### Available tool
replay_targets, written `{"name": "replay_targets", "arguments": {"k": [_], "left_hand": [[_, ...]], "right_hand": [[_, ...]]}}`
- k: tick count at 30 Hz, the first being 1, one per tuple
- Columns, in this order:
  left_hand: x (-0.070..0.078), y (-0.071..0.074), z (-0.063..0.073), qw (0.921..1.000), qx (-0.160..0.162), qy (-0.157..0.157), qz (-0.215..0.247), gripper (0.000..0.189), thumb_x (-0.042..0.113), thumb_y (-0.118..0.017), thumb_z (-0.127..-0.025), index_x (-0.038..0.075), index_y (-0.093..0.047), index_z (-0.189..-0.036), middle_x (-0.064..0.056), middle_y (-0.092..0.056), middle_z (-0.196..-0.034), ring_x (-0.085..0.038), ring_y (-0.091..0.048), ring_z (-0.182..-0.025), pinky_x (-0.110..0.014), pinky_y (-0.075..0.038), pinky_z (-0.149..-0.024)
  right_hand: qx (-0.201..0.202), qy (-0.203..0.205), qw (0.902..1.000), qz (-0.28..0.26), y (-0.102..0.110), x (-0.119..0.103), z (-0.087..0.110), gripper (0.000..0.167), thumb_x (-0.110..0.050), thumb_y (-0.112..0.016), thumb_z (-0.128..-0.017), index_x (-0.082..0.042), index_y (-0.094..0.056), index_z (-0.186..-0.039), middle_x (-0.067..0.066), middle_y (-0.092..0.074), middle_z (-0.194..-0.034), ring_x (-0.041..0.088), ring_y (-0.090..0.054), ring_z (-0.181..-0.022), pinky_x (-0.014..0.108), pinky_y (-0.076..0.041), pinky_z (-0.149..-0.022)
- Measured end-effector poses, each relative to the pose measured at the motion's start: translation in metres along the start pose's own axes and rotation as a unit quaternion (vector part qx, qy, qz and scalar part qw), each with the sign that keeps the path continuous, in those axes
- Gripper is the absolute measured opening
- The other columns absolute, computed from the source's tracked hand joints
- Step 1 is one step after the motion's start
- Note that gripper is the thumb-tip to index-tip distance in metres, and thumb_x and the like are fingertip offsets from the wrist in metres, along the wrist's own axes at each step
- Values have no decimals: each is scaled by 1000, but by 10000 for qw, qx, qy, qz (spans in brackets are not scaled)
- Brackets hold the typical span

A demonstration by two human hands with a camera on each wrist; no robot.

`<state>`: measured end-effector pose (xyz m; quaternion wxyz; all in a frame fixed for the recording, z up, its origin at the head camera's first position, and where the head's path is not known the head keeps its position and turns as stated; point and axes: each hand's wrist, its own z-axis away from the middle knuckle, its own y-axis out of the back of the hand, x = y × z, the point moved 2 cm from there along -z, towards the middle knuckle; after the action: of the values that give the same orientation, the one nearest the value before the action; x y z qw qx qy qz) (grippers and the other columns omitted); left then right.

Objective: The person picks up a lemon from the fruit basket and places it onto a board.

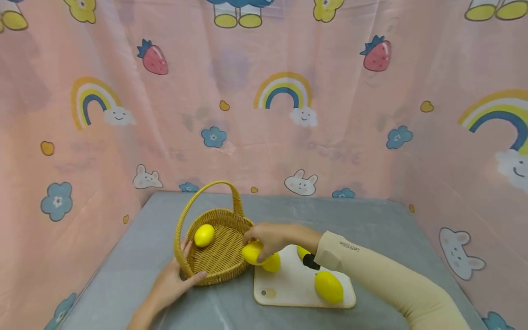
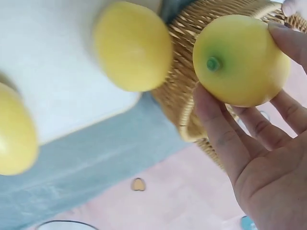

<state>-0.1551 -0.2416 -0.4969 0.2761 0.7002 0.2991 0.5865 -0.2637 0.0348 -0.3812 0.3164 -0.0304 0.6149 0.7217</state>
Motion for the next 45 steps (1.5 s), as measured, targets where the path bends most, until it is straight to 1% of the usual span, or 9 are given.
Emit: {"name": "replay_targets", "arguments": {"k": [4, 6, 12, 15, 18, 22, 30, 37, 45], "left_hand": [[1, 1, 0, 10000, -43, 41, 35, 96, 49, -72, -89, 5, -22, -159, -13, -11, -166, -46, -25, -144, -72, -31, -103], [1, 2, 0, 9999, -68, 65, 62, 96, 48, -72, -89, 5, -22, -159, -14, -10, -166, -47, -23, -144, -73, -30, -104], [-1, 6, 1, 9998, -90, 143, 53, 95, 49, -71, -90, 6, -21, -159, -14, -9, -166, -48, -21, -145, -74, -30, -103], [-2, 6, 1, 9999, -98, 135, 17, 95, 49, -70, -90, 7, -21, -159, -15, -9, -166, -49, -22, -144, -74, -31, -102], [-3, 5, 1, 9999, -95, 119, -7, 95, 50, -70, -90, 7, -21, -159, -15, -9, -166, -49, -23, -144, -74, -32, -101], [-4, 4, 1, 9999, -78, 123, 4, 96, 50, -71, -89, 6, -22, -159, -15, -8, -166, -49, -21, -144, -75, -30, -101], [-4, 4, 0, 9999, -69, 111, -23, 95, 50, -70, -90, 6, -21, -159, -17, -10, -166, -50, -25, -143, -74, -31, -101], [-3, 2, 0, 9998, -113, 145, -25, 96, 51, -70, -90, 5, -22, -159, -16, -10, -166, -49, -25, -143, -74, -30, -103], [-1, -1, -1, 9999, -121, 78, -50, 96, 50, -70, -90, 5, -21, -159, -16, -10, -166, -49, -25, -143, -74, -30, -102]], "right_hand": [[27, 44, 9995, -302, -8, 9, 19, 42, -9, -83, -79, -10, -67, -118, -4, -64, -108, 8, -56, -93, 21, -48, -81], [64, 56, 9990, -447, -13, 15, 27, 44, -8, -84, -77, -10, -68, -118, -5, -63, -106, 8, -55, -93, 21, -48, -82], [171, -108, 9965, -806, -32, 31, 43, 48, -7, -85, -76, -9, -67, -121, -4, -62, -109, 9, -55, -96, 22, -48, -84], [234, -18, 9956, -907, -37, 35, 51, 49, -6, -85, -77, -8, -67, -122, -3, -62, -111, 10, -55, -97, 24, -50, -85], [248, 104, 9927, -1173, -41, 37, 59, 50, -4, -85, -77, -7, -68, -123, -1, -63, -112, 9, -56, -99, 26, -51, -87], [190, 87, 9888, -1478, -46, 40, 69, 49, -3, -84, -77, -6, -69, -124, -2, -64, -114, 7, -57, -102, 25, -51, -90], [238, -240, 9900, -1373, -59, 53, 78, 52, -7, -86, -77, -8, -69, -126, -2, -65, -115, 8, -57, -99, 27, -51, -88], [308, -613, 9912, -1129, -67, 59, 82, 49, -10, -88, -75, -8, -70, -121, -6, -64, -109, 5, -55, -93, 23, -49, -85], [321, -714, 9886, -1283, -68, 59, 90, 50, -11, -87, -77, -7, -68, -123, -5, -62, -110, 7, -54, -95, 25, -48, -88]]}}
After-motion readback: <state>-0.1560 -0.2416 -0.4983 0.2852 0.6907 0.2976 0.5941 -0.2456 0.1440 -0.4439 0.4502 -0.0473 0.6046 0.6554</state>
